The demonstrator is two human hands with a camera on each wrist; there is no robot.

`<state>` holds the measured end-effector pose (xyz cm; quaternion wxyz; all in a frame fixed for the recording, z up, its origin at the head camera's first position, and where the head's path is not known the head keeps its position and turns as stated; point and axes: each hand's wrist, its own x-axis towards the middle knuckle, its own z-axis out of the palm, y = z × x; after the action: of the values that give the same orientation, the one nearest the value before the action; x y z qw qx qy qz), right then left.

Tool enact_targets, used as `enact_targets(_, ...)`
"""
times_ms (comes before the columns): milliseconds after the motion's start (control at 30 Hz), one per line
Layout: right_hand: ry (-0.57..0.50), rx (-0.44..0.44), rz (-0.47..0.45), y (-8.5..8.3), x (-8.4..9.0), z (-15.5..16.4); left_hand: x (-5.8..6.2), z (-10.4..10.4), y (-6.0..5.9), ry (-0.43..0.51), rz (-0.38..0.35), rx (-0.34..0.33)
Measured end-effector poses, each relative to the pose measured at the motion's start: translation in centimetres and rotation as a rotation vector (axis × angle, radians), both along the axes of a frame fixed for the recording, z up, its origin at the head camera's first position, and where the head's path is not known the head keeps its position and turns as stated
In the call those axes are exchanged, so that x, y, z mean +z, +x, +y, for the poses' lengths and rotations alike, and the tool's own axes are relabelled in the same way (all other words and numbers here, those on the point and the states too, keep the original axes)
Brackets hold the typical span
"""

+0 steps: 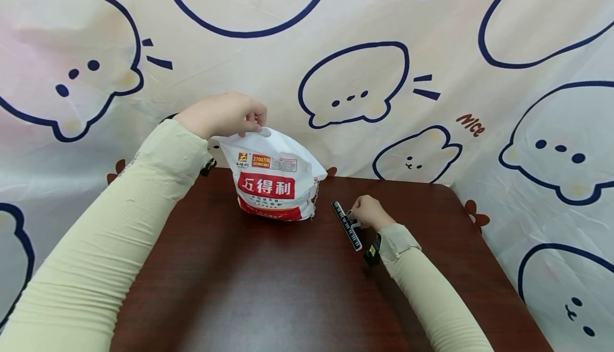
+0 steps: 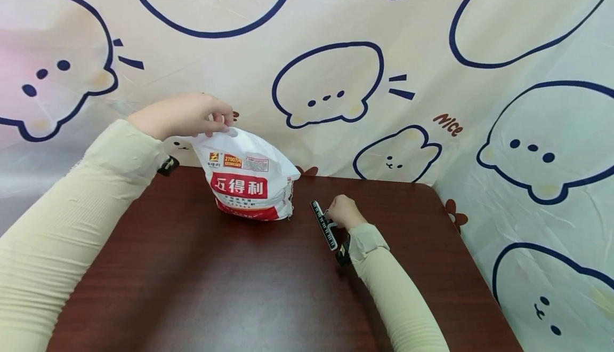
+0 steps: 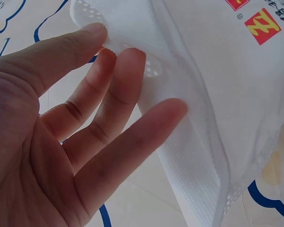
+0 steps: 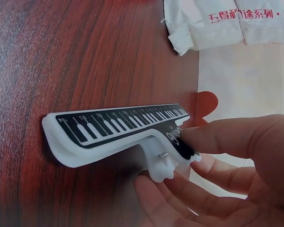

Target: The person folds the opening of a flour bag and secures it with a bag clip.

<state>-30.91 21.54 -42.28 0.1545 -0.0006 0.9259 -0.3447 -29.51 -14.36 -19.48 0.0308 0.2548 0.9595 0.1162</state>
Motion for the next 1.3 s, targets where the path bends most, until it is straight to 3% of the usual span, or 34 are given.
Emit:
enact_targets(367, 0.001, -0.028, -0.010, 0.30, 0.28, -0.18, 0.00, 0.08, 0.06, -0.006, 0.000, -0.001)
enact_targets(1300, -0.009, -0.001, -0.034, 0.43, 0.93, -0.30, -0.05, -0.05, 0.36, 0.017, -0.005, -0.003)
